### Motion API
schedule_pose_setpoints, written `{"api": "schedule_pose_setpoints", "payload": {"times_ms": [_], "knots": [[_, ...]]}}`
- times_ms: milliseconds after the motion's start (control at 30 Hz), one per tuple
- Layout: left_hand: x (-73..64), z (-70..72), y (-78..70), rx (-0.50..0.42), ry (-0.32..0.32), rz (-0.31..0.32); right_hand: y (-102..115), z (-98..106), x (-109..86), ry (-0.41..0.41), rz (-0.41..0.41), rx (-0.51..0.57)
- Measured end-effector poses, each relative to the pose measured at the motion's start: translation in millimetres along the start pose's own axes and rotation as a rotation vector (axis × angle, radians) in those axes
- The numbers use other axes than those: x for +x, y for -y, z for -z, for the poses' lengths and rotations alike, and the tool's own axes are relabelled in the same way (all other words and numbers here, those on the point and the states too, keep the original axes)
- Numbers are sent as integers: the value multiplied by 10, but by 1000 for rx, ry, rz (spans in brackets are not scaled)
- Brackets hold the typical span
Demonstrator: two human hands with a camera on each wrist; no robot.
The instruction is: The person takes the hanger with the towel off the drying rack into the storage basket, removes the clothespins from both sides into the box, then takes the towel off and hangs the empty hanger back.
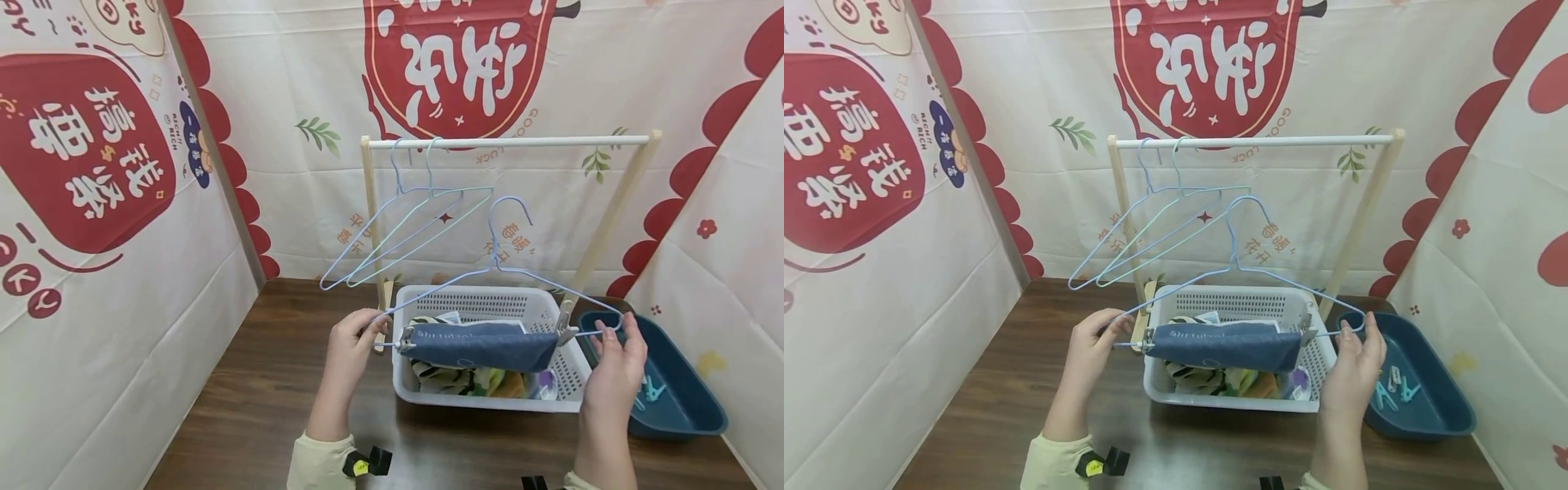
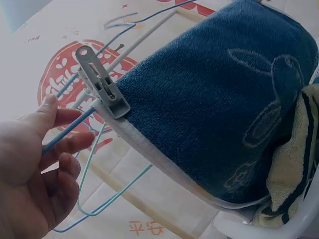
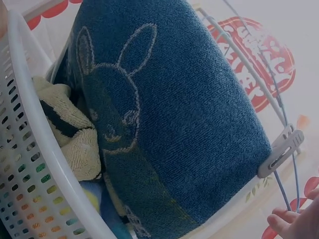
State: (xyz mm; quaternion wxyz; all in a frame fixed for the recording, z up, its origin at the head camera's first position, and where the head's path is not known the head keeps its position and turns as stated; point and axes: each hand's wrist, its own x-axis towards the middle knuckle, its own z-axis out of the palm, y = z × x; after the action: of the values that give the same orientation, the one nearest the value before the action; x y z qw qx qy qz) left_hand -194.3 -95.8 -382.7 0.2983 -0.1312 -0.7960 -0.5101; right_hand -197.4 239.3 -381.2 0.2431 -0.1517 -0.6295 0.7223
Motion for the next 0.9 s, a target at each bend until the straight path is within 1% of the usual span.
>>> {"api": "schedule_pose_setpoints", "payload": {"times_ms": [100,233,333,400,533,600,667,800,900], "knots": [[19,-11,-2,95,-36,-58,-2,17,1,6,-22,-4],[42,-31,18,254,-112,-127,-15,23,-5,29,-30,-18],[48,-63,44,320,-175,-169,-26,13,-16,27,-28,-35],[46,-89,62,352,-215,-187,-38,7,-29,19,-26,-59],[29,-137,92,412,-285,-181,-61,-3,-59,6,-36,-113],[23,-158,107,436,-310,-187,-73,-12,-69,6,-24,-140],[22,-176,121,442,-332,-203,-82,-21,-71,5,-3,-163],[20,-204,158,406,-369,-263,-90,-31,-55,16,63,-205],[18,-224,185,384,-400,-318,-84,-15,-18,35,116,-269]]}}
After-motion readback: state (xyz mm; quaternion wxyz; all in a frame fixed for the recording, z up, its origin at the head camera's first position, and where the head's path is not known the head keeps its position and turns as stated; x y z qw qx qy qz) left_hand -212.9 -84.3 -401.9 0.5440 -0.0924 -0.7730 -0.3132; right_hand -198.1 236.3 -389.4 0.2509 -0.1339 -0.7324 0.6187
